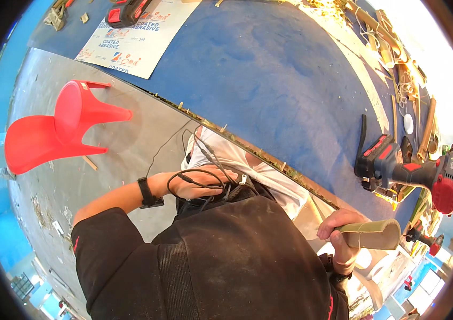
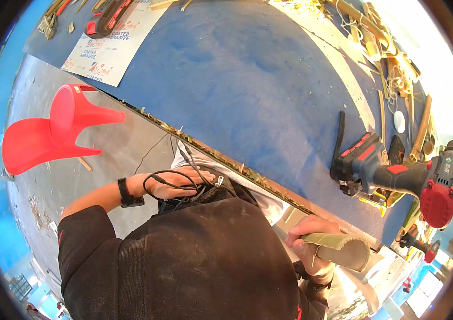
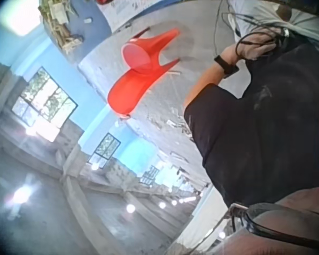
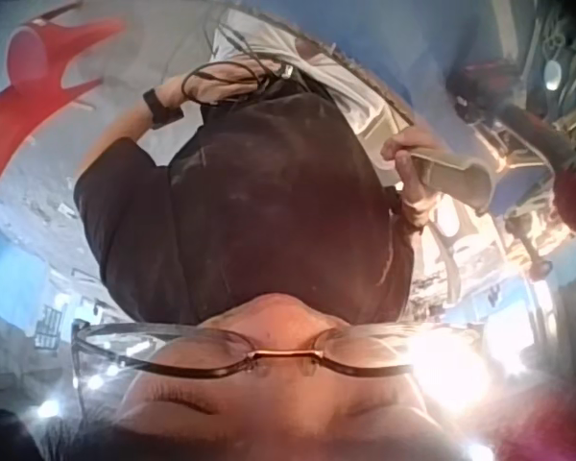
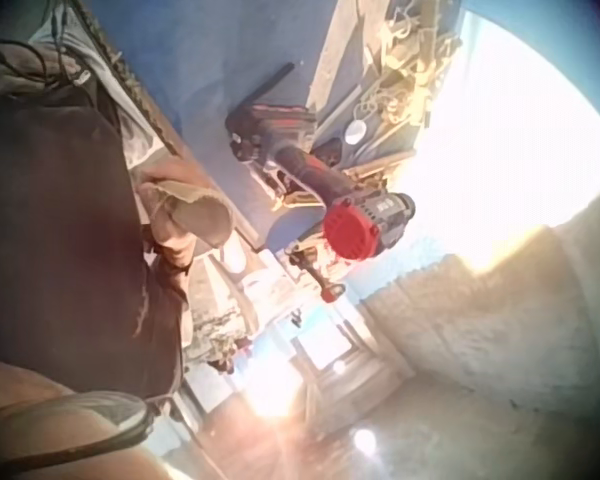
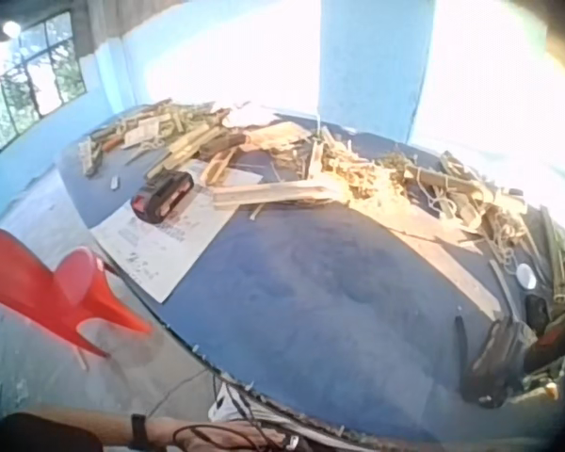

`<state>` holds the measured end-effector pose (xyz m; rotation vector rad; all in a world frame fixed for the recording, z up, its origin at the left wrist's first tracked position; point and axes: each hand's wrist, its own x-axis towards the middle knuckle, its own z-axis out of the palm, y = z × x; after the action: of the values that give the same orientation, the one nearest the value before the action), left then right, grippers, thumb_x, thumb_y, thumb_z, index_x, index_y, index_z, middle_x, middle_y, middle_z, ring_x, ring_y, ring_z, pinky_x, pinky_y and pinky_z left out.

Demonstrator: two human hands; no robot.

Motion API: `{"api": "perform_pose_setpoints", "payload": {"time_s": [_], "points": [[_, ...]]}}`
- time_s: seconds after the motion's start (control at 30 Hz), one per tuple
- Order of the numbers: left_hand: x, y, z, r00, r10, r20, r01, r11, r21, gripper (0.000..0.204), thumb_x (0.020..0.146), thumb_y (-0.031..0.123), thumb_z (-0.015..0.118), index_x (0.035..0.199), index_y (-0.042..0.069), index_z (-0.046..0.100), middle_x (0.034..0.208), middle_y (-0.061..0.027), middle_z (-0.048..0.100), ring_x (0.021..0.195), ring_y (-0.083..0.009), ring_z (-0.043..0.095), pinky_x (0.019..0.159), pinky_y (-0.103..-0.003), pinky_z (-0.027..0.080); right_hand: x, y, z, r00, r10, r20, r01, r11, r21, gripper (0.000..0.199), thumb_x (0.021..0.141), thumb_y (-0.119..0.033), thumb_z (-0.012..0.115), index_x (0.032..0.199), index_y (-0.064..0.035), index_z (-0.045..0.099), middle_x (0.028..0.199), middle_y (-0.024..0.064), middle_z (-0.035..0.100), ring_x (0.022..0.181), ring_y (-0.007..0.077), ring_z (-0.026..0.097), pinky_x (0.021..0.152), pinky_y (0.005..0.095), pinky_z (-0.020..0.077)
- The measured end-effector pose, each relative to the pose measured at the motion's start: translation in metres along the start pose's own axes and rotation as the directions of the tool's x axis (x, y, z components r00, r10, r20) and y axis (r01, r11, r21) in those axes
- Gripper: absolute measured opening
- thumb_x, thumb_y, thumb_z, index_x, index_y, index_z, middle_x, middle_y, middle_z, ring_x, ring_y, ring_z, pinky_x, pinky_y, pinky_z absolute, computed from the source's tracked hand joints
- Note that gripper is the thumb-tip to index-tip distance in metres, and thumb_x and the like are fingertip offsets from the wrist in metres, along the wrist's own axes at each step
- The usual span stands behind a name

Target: Drill a hole into a piece of bamboo using a power drill.

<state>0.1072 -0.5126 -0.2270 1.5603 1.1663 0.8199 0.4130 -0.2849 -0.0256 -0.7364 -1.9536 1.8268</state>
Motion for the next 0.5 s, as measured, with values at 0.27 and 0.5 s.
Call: {"api": "perform_pose_setpoints", "payload": {"time_s": [0.27, 0.5], "points": [[-0.0016, -0.0003, 0.0011, 1.000, 0.007, -0.001, -0.007, 1.000, 0.004, 0.049, 0.109, 0.018, 0.055, 0.151, -0.006, 0.050, 0.159, -0.0234, 0.049, 0.151, -0.0389, 0.042, 0.125, -0.047, 0.032, -0.0040, -0.0012, 0.0048, 1.000, 0.010, -0.023, -0.010, 1.000, 0.002, 0.027, 0.092, -0.026, 0.082, 0.097, -0.0015, 0.072, 0.076, 0.0097, 0.072, 0.070, 0.0199, 0.065, 0.066, 0.0335, 0.0517], [-0.0023, -0.0004, -0.0010, 1.000, 0.016, -0.004, -0.016, 1.000, 0.013, 0.049, 0.109, 0.019, 0.054, 0.152, -0.006, 0.049, 0.159, -0.0237, 0.049, 0.150, -0.0390, 0.043, 0.124, -0.047, 0.033, -0.0054, -0.0018, 0.0046, 1.000, 0.000, -0.013, 0.000, 1.000, 0.008, 0.020, 0.092, -0.020, 0.080, 0.097, -0.0012, 0.073, 0.077, 0.0091, 0.073, 0.071, 0.0193, 0.065, 0.067, 0.0324, 0.0513]]}}
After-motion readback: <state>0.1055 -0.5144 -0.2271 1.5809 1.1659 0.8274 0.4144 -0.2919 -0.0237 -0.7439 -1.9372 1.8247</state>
